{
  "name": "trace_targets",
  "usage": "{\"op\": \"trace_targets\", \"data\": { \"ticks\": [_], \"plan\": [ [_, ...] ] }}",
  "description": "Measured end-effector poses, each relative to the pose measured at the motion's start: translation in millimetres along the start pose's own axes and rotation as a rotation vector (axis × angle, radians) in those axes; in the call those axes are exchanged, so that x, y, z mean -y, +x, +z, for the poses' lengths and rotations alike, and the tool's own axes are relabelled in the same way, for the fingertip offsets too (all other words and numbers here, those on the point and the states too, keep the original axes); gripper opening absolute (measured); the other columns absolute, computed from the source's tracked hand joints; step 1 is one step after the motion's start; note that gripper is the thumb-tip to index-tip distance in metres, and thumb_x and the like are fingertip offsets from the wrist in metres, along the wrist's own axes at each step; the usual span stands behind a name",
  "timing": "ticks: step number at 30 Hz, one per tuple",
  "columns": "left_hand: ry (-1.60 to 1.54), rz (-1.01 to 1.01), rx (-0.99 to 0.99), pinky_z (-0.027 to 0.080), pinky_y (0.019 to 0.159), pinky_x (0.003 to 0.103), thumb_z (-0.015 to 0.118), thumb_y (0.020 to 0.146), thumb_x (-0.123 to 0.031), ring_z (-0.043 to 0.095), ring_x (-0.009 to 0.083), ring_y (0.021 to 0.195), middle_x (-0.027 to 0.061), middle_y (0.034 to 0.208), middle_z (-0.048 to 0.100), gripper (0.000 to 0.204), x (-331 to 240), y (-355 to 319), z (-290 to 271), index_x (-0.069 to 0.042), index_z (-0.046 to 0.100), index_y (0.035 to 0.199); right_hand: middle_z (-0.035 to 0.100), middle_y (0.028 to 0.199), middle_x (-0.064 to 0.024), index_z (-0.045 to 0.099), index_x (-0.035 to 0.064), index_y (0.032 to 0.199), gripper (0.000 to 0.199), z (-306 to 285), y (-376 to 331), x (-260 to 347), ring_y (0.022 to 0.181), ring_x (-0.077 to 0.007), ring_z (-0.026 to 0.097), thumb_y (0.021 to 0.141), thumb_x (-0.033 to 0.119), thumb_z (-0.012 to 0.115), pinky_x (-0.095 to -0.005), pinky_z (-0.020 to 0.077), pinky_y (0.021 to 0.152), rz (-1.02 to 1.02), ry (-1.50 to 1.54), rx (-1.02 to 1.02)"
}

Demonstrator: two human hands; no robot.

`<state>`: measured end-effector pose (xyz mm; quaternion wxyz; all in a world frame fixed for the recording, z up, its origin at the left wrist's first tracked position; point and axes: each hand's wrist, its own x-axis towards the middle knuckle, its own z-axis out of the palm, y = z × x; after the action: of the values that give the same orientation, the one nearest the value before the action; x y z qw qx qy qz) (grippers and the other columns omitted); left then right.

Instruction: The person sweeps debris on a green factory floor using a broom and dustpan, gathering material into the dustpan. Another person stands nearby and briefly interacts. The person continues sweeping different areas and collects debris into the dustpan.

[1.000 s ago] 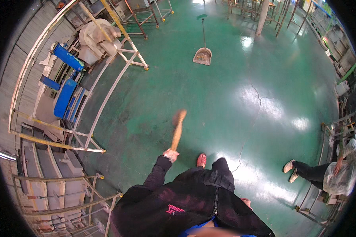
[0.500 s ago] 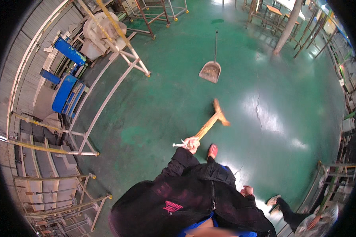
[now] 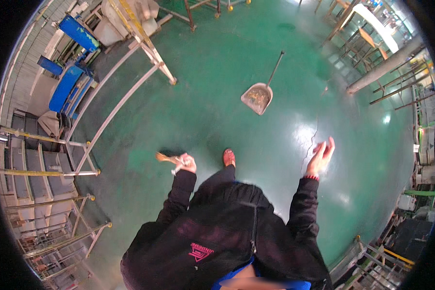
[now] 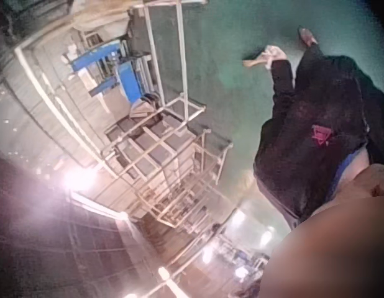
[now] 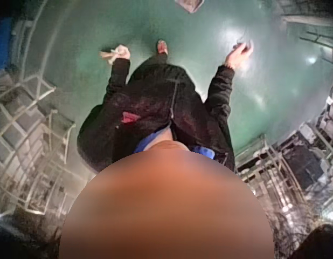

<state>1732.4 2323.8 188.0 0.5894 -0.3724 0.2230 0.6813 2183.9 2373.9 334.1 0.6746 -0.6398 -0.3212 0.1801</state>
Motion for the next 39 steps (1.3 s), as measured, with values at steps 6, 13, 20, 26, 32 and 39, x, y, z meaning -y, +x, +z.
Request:
{"op": "trace_targets", "data": {
  "ticks": [6,13,20,26,32,39],
  "plan": [
    [-0.189,0.273,0.257,0.044,0.046,0.023,0.045,0.076,-0.008,0.045,0.0132,0.044,0.0032,0.052,0.045,0.014,-17.4,50.6,75.7,0.003,0.050,0.070,0.049,0.070,0.0007,0.042,0.0084,0.117,0.037,130.2,144.1,8.2,0.055,-0.0046,0.040,0.081,0.014,0.051,-0.0186,0.0341,0.047,0.099,-0.001,0.412],
    [-0.630,-0.085,0.128,0.044,0.036,0.024,0.053,0.073,-0.009,0.045,0.0093,0.041,-0.0003,0.049,0.044,0.013,-27.1,20.5,86.6,-0.006,0.040,0.072,0.047,0.109,-0.0137,0.020,0.0072,0.130,0.074,317.8,306.4,-151.8,0.096,-0.0198,0.047,0.071,0.021,0.064,-0.0308,0.0408,0.078,0.268,-0.187,0.564],
    [-1.040,0.305,-0.118,0.041,0.029,0.028,0.060,0.067,-0.006,0.045,0.0140,0.036,0.0030,0.049,0.045,0.015,68.5,-15.3,100.6,-0.005,0.045,0.068,0.044,0.115,-0.0216,0.021,0.0082,0.129,0.085,479.7,414.2,-321.8,0.109,-0.0344,0.040,0.059,0.028,0.067,-0.0372,0.0348,0.090,-0.151,-1.011,0.691],
    [-1.390,0.436,-0.151,0.039,0.036,0.033,0.064,0.065,-0.021,0.048,0.0168,0.048,0.0005,0.051,0.046,0.022,131.3,-63.9,23.5,-0.007,0.052,0.078,0.055,0.097,-0.0205,0.056,0.0015,0.097,0.037,496.4,474.4,-422.3,0.094,-0.0340,0.052,0.064,0.017,0.053,-0.0393,0.0406,0.083,-0.252,-1.387,1.235],
    [0.771,0.842,-1.176,0.038,0.046,0.027,0.047,0.079,-0.023,0.048,0.0145,0.053,0.0042,0.050,0.046,0.021,232.9,-93.3,-86.3,-0.006,0.049,0.066,0.058,0.087,-0.0127,0.058,0.0048,0.093,0.034,480.8,494.3,-434.6,0.088,-0.0251,0.054,0.072,0.030,0.050,-0.0434,0.0409,0.078,-1.769,-1.444,1.998],
    [-1.257,1.599,-0.308,0.043,0.066,0.032,0.041,0.078,-0.021,0.051,0.0191,0.061,0.0008,0.063,0.051,0.019,347.3,-51.9,-96.5,-0.007,0.052,0.074,0.059,0.076,-0.0088,0.056,0.0101,0.081,0.019,538.7,453.8,-417.5,0.072,-0.0277,0.058,0.068,0.024,0.053,-0.0400,0.0431,0.062,-1.780,-1.550,2.038]
  ]
}}
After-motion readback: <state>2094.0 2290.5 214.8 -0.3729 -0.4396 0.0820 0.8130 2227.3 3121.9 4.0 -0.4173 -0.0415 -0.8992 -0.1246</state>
